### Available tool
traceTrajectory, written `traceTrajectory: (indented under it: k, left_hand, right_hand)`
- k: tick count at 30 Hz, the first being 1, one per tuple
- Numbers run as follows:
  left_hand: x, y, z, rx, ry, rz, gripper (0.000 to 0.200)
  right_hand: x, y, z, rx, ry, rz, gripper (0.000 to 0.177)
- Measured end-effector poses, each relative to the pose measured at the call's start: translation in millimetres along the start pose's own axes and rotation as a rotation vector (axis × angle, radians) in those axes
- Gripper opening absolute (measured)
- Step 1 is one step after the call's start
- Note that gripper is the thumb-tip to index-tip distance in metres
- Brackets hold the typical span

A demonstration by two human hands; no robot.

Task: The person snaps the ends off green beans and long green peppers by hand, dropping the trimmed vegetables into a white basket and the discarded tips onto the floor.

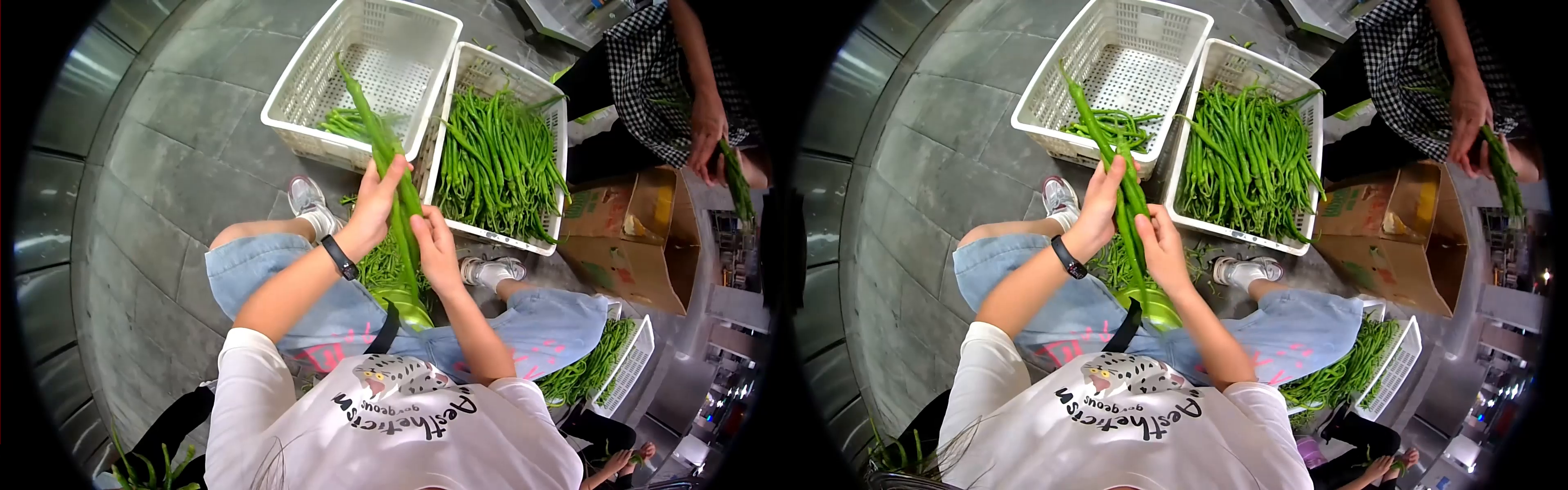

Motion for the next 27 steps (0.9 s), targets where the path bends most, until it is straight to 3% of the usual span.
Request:
traceTrajectory:
  k: [5, 9, 12, 13, 16, 18, 22, 23, 27]
  left_hand:
    - [0.1, 11.1, 3.3, -0.008, 0.040, 0.055, 0.036]
    - [-2.2, 7.7, 6.4, -0.091, 0.045, 0.009, 0.029]
    - [-3.4, 2.3, 9.3, -0.125, 0.044, -0.041, 0.026]
    - [-1.7, 0.5, 8.8, -0.131, 0.051, -0.053, 0.025]
    - [1.5, -1.1, 9.0, -0.125, 0.019, -0.066, 0.027]
    - [1.1, -4.4, 7.0, -0.154, 0.038, -0.059, 0.029]
    - [-25.5, -7.1, -2.0, -0.241, 0.177, -0.019, 0.030]
    - [-37.8, -5.1, -1.1, -0.239, 0.222, -0.023, 0.031]
    - [-71.0, -20.6, -14.7, -0.171, 0.328, 0.009, 0.038]
  right_hand:
    - [3.8, 2.0, -1.7, -0.191, -0.049, -0.006, 0.018]
    - [5.6, 15.8, 0.5, -0.173, -0.129, 0.127, 0.021]
    - [1.4, 11.8, 0.5, -0.078, -0.020, 0.221, 0.021]
    - [4.0, 9.8, 0.8, -0.074, -0.048, 0.325, 0.029]
    - [13.8, 12.0, 6.8, -0.127, -0.088, 0.457, 0.027]
    - [21.0, 14.5, 8.3, -0.165, -0.274, 0.553, 0.023]
    - [12.7, 13.9, 11.5, -0.095, -0.195, 0.409, 0.027]
    - [6.5, 14.9, 13.8, 0.058, 0.067, 0.298, 0.028]
    - [-9.2, 22.5, 21.7, 0.183, 0.041, 0.034, 0.023]
Point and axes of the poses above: each hand's wrist, its own z-axis away from the middle knuckle, its own y-axis out of the palm, x = y × z, the point moved 5 cm from there along -z, towards the middle knuckle
